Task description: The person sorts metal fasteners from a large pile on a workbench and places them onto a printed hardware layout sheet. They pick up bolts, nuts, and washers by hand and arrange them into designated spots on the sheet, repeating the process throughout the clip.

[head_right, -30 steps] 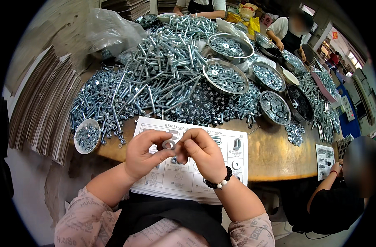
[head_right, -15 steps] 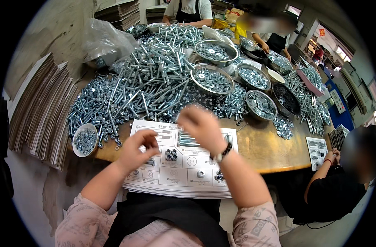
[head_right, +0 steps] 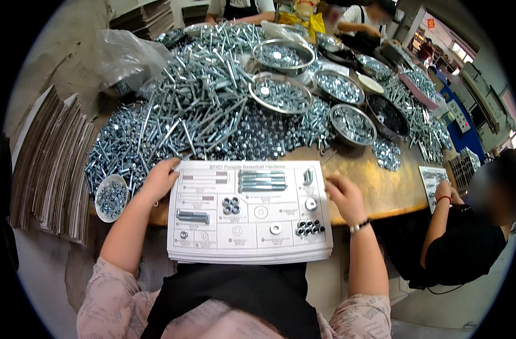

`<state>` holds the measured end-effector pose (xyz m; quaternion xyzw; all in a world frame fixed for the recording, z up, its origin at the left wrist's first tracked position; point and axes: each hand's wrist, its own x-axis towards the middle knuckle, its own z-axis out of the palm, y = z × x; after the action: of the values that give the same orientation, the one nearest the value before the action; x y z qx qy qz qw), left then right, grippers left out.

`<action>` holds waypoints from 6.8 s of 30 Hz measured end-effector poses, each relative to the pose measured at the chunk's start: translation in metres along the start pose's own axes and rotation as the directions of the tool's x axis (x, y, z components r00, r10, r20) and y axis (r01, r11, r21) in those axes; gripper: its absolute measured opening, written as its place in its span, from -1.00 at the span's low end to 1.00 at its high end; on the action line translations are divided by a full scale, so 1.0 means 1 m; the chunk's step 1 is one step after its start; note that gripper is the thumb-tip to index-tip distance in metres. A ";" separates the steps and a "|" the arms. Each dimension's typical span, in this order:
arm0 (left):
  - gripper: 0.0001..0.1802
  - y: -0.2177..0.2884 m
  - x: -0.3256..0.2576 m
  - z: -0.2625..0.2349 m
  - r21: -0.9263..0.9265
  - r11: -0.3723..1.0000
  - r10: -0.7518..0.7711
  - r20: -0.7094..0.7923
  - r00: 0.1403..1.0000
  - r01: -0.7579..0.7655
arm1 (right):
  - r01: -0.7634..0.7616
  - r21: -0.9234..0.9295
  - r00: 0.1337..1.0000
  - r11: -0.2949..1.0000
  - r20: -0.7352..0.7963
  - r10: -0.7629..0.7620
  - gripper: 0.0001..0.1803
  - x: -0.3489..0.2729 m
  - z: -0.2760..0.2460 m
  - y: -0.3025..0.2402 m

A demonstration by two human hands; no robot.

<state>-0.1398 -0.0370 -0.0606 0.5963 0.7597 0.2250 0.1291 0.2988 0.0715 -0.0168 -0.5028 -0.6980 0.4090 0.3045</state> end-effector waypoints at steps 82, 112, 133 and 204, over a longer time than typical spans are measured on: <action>-0.44 0.211 0.057 0.112 -0.432 0.739 0.615 0.120 0.780 -0.516 | 0.173 0.273 0.231 0.946 -0.945 0.230 -0.67 -0.057 -0.155 0.153; -0.42 0.098 0.011 0.060 0.079 0.850 0.500 0.190 0.845 -0.521 | 0.068 -0.781 0.993 0.621 -0.008 -0.119 -0.44 0.215 0.029 0.025; -0.44 0.096 0.013 0.063 0.097 0.844 0.509 0.163 0.845 -0.527 | 0.194 -0.727 0.974 0.659 0.064 -0.216 -0.79 0.224 0.034 0.046; -0.59 0.221 0.064 0.155 -0.137 0.822 0.556 -0.016 0.831 -0.553 | 0.037 -0.168 0.999 0.985 -0.030 -0.043 -0.81 0.072 0.034 0.060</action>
<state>0.1032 0.0948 -0.0806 0.7838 0.5349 0.2965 0.1077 0.2753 0.1401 -0.0846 -0.5194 -0.7346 0.3342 0.2810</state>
